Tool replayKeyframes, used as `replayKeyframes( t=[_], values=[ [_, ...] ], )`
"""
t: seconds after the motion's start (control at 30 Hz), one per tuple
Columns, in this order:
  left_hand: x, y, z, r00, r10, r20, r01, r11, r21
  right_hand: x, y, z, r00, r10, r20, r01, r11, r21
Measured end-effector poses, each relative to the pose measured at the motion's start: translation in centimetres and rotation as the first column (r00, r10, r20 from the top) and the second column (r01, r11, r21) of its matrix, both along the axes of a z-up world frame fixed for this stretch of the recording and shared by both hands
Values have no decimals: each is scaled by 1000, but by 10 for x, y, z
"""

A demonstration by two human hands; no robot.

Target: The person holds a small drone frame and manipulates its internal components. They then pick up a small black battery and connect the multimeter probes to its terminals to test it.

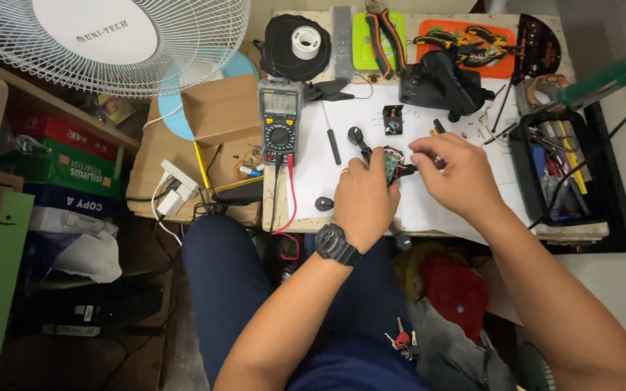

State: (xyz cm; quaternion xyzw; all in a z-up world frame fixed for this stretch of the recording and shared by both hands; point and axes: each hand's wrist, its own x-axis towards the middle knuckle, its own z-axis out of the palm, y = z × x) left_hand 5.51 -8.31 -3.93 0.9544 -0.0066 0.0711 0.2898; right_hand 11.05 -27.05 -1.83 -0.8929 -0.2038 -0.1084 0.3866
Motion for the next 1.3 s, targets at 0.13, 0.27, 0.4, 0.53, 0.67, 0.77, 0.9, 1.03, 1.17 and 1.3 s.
replayKeyframes(
  t=[0.13,0.27,0.4,0.53,0.67,0.77,0.9,1.03,1.17,1.3],
  values=[
    [-6,3,0,995,15,103,-13,1000,-20,-7,17,4,998,55,44,-53,998,-36],
    [-36,31,9,972,-25,233,27,1000,-6,-22,29,11,993,96,70,-92,994,-67],
    [-78,80,12,922,-84,378,154,975,-159,-30,41,8,956,253,150,-243,966,-85],
    [-125,139,-2,936,161,313,9,879,-478,-52,71,17,903,405,144,-400,914,-69],
    [-157,203,-65,888,424,177,-258,779,-571,-72,102,12,839,527,136,-512,849,-128],
    [-173,237,-78,849,528,-22,-473,741,-477,-92,127,5,771,621,140,-595,782,-185],
    [-180,267,-84,858,510,-63,-492,780,-386,-114,159,5,680,727,98,-686,678,-264],
    [-183,294,-93,837,546,-38,-516,766,-384,-108,181,13,663,747,49,-726,658,-198],
    [-186,315,-107,770,623,-135,-588,612,-530,-91,184,34,746,664,49,-662,748,-52],
    [-184,320,-101,715,621,-321,-639,394,-661,-77,169,43,776,631,-10,-631,776,7]
  ],
)
